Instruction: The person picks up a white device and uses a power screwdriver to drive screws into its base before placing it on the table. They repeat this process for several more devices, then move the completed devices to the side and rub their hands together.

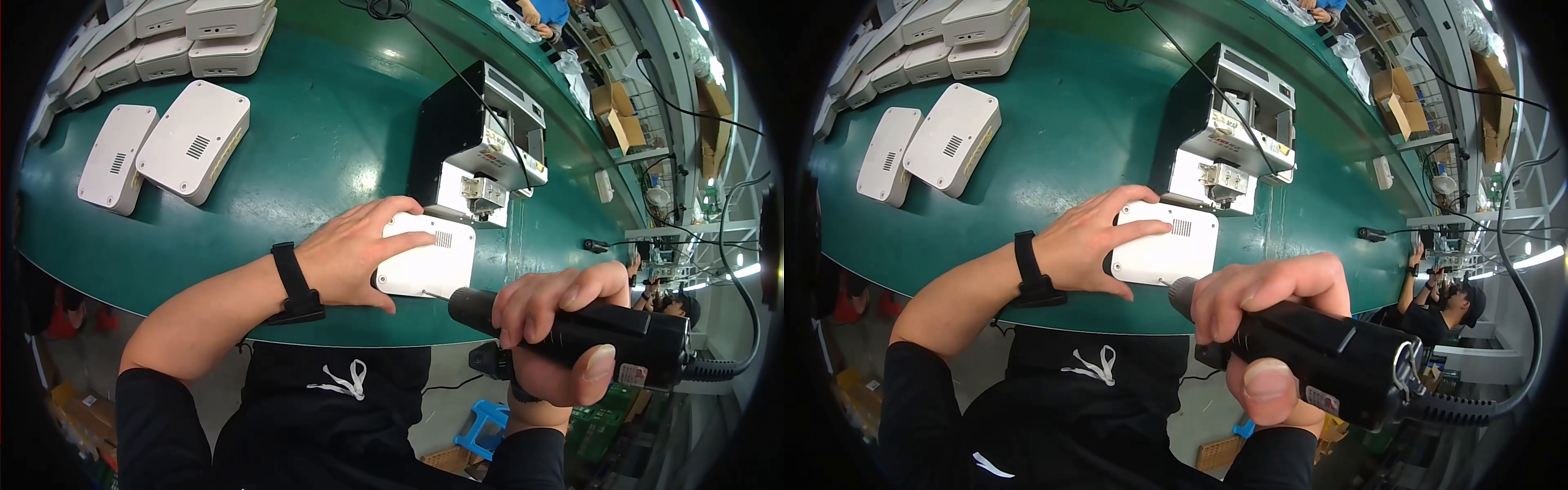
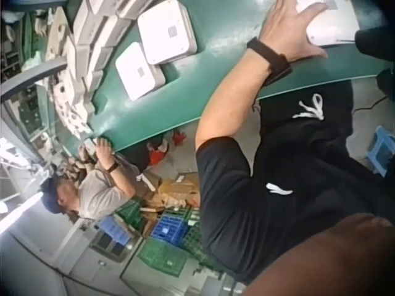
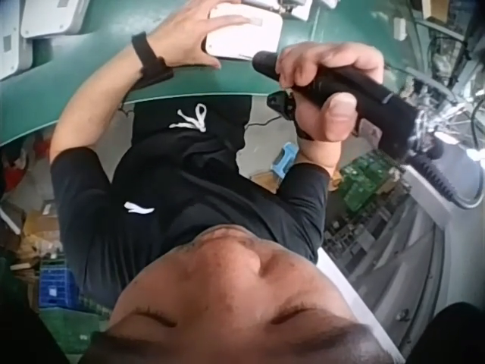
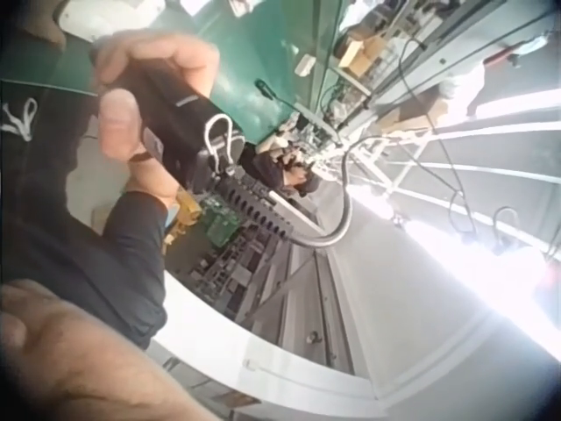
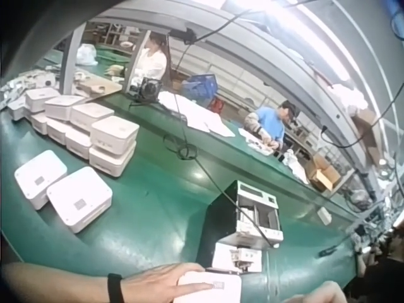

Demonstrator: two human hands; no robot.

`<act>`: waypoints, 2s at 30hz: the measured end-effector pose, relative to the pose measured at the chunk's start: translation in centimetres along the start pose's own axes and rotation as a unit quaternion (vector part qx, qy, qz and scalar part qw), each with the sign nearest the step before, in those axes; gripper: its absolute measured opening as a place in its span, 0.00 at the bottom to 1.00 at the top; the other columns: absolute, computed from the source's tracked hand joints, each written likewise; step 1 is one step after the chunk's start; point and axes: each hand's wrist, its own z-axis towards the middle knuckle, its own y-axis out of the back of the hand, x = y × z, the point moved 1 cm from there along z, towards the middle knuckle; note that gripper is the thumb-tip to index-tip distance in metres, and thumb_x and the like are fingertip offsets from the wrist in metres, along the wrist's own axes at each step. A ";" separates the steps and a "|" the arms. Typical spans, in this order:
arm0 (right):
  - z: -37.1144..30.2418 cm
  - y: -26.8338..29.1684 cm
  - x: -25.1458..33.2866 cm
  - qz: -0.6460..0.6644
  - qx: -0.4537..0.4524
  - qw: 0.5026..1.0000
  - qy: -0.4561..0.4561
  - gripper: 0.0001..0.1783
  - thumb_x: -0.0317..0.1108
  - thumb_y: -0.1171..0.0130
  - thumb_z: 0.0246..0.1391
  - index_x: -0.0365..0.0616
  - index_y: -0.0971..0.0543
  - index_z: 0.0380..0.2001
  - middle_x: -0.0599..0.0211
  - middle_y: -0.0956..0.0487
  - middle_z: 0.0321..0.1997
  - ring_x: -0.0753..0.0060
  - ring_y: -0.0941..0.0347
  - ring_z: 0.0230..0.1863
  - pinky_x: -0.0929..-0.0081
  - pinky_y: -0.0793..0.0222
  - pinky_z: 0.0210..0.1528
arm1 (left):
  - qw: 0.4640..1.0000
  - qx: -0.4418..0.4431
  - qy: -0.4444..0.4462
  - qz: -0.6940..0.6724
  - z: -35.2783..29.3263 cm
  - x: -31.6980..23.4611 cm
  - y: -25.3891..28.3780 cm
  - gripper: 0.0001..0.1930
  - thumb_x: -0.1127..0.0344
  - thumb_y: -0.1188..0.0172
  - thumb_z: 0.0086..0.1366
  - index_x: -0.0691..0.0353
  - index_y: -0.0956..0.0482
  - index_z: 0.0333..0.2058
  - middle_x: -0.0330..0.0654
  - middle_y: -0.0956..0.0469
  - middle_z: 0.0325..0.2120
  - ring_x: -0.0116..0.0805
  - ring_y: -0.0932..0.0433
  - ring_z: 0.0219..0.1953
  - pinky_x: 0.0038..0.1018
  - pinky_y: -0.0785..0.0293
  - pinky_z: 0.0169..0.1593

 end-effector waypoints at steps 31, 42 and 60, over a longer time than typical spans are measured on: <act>2.7 0.9 -1.3 -0.053 0.007 0.996 0.070 0.24 0.57 0.43 0.55 0.47 0.35 0.35 0.71 0.32 0.19 0.73 0.35 0.16 0.70 0.34 0.25 | 1.000 -0.004 -0.003 -0.019 -0.4 0.4 -0.2 0.39 0.63 0.22 0.40 0.44 0.24 0.56 0.50 0.37 0.56 0.52 0.31 0.57 0.38 0.27 0.58; 10.2 6.1 -2.0 -0.043 -0.122 0.975 0.180 0.18 0.50 0.57 0.64 0.46 0.31 0.37 0.70 0.34 0.20 0.74 0.40 0.15 0.69 0.37 0.25 | 0.997 0.004 -0.022 0.071 0.1 0.2 0.1 0.40 0.55 0.23 0.41 0.36 0.26 0.58 0.50 0.34 0.53 0.52 0.33 0.57 0.42 0.39 0.65; 2.3 -3.1 -0.7 -0.044 0.017 0.997 0.067 0.28 0.60 0.41 0.52 0.47 0.36 0.36 0.68 0.31 0.19 0.71 0.34 0.15 0.65 0.33 0.25 | 0.999 -0.012 -0.017 0.050 -0.2 1.1 -0.4 0.41 0.56 0.22 0.40 0.34 0.25 0.58 0.51 0.33 0.53 0.54 0.33 0.56 0.44 0.39 0.63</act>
